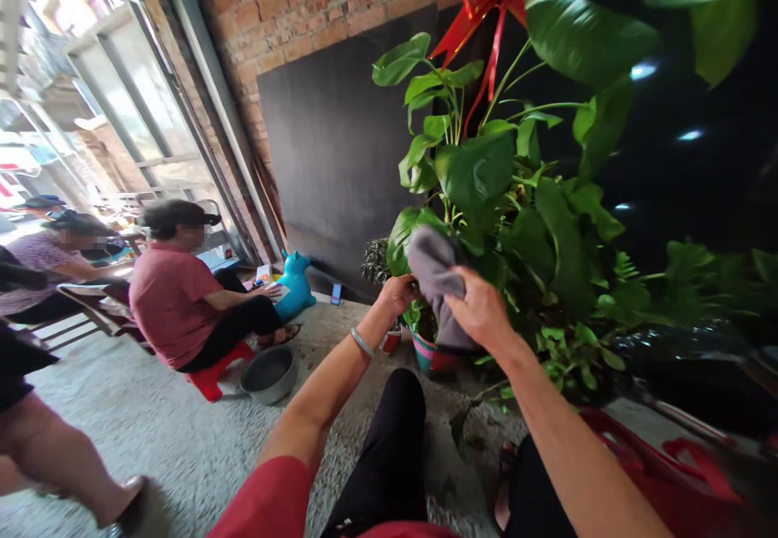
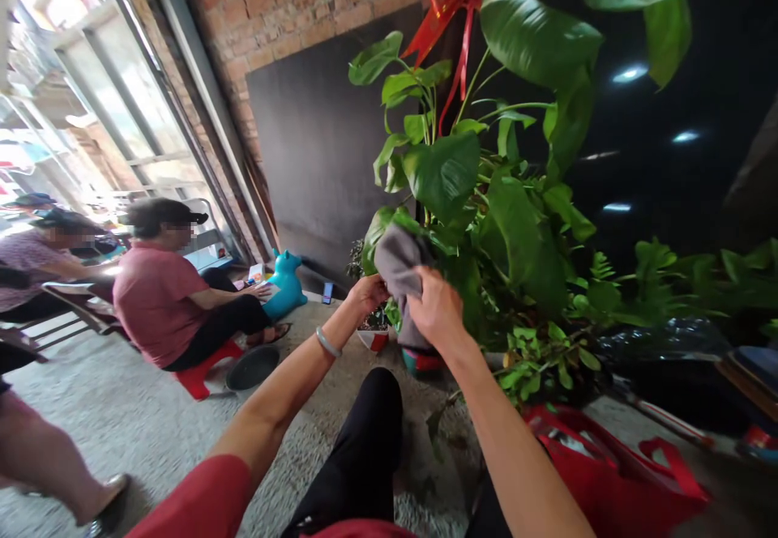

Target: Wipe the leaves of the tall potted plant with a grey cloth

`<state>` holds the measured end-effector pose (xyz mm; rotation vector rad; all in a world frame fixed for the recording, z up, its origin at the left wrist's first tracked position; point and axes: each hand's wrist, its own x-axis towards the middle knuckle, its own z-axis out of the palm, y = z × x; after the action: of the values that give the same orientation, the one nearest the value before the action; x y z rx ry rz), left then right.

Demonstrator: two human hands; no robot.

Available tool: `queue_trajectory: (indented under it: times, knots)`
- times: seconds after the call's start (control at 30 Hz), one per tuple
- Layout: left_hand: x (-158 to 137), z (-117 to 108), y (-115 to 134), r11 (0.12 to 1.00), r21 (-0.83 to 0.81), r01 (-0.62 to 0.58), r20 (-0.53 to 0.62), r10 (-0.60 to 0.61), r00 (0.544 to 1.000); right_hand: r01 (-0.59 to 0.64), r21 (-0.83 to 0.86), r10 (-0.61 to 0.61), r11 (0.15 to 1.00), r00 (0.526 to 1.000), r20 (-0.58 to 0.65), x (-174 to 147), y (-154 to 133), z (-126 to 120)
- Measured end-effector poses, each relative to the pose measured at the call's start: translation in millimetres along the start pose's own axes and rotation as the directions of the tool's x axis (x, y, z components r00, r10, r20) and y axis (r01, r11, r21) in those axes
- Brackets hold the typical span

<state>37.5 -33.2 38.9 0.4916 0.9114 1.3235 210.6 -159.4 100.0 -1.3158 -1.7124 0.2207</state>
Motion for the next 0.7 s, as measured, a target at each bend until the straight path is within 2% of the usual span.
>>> queue_trajectory:
  times: [0.07, 0.1, 0.2, 0.33, 0.43, 0.53, 0.6, 0.67, 0.7]
  knots:
    - [-7, -3, 2, 1.0, 0.014, 0.009, -0.047, -0.008, 0.999, -0.086, -0.007, 0.086, 0.996, 0.98, 0.179, -28, 19, 19]
    - [-12, -5, 1, 1.0, 0.022, 0.02, -0.068, -0.019, 0.998, -0.12, 0.02, 0.112, 0.993, 0.968, 0.226, -43, 27, 24]
    - [-30, -10, -9, 0.994, 0.074, 0.079, -0.076, -0.073, 0.994, -0.2, 0.135, 0.161, 0.97, 0.953, 0.257, -83, 40, 23]
    - [-61, -4, -27, 0.947, 0.267, 0.178, 0.127, -0.218, 0.968, -0.279, 0.25, 0.221, 0.927, 0.946, 0.238, -114, 42, -10]
    - [-83, 16, -27, 0.917, 0.386, 0.102, 0.303, -0.23, 0.925, -0.362, 0.32, 0.294, 0.875, 0.924, 0.243, -136, 43, -47]
    - [-95, 47, -9, 0.907, 0.412, -0.091, 0.448, -0.115, 0.887, -0.43, 0.369, 0.378, 0.824, 0.902, 0.207, -156, 41, -89]
    - [-93, 73, 13, 0.89, 0.382, -0.247, 0.482, 0.036, 0.876, -0.407, 0.399, 0.403, 0.821, 0.91, 0.099, -163, 33, -118]
    - [-83, 100, 39, 0.848, 0.316, -0.425, 0.413, 0.281, 0.866, -0.335, 0.408, 0.381, 0.849, 0.924, -0.033, -158, 18, -146]
    - [-75, 113, 52, 0.812, 0.273, -0.517, 0.331, 0.425, 0.842, -0.264, 0.394, 0.332, 0.88, 0.936, -0.115, -149, 7, -158]
